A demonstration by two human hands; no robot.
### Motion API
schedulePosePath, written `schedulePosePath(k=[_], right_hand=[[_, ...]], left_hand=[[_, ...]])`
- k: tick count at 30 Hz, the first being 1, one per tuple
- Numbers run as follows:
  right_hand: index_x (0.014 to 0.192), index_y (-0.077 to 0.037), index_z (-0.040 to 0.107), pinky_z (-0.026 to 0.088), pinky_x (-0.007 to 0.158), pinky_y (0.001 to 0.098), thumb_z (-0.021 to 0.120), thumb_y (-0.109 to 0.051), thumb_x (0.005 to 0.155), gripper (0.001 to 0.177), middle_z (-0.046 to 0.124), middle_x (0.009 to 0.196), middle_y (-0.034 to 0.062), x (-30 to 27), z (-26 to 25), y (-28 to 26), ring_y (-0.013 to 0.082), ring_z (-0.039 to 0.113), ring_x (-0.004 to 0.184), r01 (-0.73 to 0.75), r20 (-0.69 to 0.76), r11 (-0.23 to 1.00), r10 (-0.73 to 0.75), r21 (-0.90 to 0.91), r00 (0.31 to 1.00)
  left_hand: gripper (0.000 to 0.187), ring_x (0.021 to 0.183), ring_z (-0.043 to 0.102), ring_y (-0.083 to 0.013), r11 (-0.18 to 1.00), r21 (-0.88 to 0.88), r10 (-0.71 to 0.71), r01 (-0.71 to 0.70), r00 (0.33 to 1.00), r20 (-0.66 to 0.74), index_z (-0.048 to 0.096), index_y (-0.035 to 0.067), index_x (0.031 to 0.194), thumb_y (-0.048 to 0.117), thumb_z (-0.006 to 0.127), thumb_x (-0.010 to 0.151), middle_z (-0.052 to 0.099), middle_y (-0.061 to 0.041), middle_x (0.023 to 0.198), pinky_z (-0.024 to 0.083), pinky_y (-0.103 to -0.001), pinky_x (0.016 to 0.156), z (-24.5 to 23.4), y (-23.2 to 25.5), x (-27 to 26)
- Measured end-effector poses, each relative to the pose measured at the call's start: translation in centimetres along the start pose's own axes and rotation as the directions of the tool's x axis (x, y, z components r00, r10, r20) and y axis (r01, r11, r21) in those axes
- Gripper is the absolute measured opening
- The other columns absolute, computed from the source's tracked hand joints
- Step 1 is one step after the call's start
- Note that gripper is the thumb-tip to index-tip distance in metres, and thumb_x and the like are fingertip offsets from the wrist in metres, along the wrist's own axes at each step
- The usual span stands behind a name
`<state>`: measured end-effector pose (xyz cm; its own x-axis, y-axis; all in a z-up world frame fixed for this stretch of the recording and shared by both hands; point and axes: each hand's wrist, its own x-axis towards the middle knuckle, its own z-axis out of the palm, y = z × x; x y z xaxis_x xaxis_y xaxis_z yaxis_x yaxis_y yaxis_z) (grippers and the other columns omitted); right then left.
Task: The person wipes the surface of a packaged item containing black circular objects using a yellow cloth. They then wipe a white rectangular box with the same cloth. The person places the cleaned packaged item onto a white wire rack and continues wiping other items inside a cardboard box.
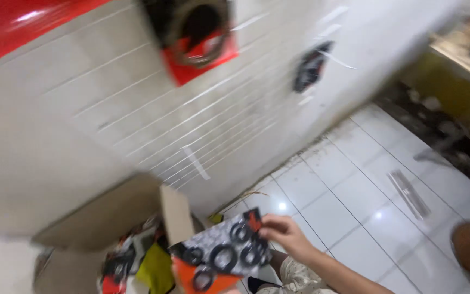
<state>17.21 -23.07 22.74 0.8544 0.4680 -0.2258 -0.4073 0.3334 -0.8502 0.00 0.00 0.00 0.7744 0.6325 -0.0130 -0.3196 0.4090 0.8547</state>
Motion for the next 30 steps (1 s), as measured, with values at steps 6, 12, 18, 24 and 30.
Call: schedulePosePath(k=[6,12,18,24,30], right_hand=[[0.093,0.001,0.075,0.049,0.070,0.0247,0.076,-0.012,0.091,0.013,0.074,0.086,0.0034,-2.2,-10.1,-4.4,0.0099,0.064,0.079,0.247,-0.538,0.969,-0.202,0.011,0.818],[0.080,0.002,0.076,0.055,0.071,0.0243,0.081,-0.009,0.080,0.012,0.075,0.080,0.0037,-2.2,-17.5,-11.2,0.0095,0.067,0.075,0.205,-0.566,0.949,-0.307,-0.238,0.765],[0.089,-0.001,0.074,0.052,0.071,0.0233,0.081,-0.009,0.080,0.014,0.074,0.080,0.0008,-1.0,-27.1,-17.0,0.0078,0.067,0.077,0.105,-0.315,0.942,-0.210,-0.320,0.925],[0.093,0.000,0.073,0.052,0.073,0.0239,0.081,-0.009,0.085,0.014,0.072,0.086,0.0018,-1.3,-35.4,-18.7,0.0076,0.063,0.081,0.178,-0.199,0.937,-0.244,-0.301,0.949],[0.095,0.003,0.077,0.054,0.076,0.0256,0.081,-0.006,0.082,0.017,0.076,0.092,0.0044,1.9,-43.0,-19.4,0.0106,0.067,0.083,0.141,-0.260,0.976,-0.181,-0.164,0.948]], left_hand=[[0.056,0.111,0.068,-0.0332,0.992,0.121,-0.052,0.043,0.996,0.068,0.053,0.002,0.140,0.035,0.063,0.095,0.060,-0.025,0.129,0.059,-0.043,0.092,17.0,2.3,3.9],[0.057,0.090,0.073,-0.0185,0.728,0.618,-0.610,0.297,0.692,0.386,0.056,0.003,0.138,0.014,0.072,0.084,0.080,-0.019,0.105,0.051,-0.028,0.078,21.7,-1.2,4.2],[0.043,0.092,0.074,-0.0111,0.753,0.658,-0.563,0.023,0.539,0.626,0.065,-0.003,0.121,0.021,0.077,0.088,0.079,-0.008,0.092,0.058,-0.026,0.086,40.2,-4.6,1.1],[0.027,0.076,0.062,-0.0090,0.755,0.645,-0.442,0.118,0.818,0.368,0.073,-0.005,0.105,0.016,0.077,0.089,0.074,-0.005,0.083,0.053,-0.026,0.071,53.0,-9.1,-1.2],[0.023,0.076,0.065,-0.0098,0.827,0.547,-0.357,0.135,0.876,0.324,0.074,-0.003,0.103,0.017,0.077,0.092,0.076,-0.003,0.085,0.054,-0.025,0.072,58.7,-14.4,-1.4]])
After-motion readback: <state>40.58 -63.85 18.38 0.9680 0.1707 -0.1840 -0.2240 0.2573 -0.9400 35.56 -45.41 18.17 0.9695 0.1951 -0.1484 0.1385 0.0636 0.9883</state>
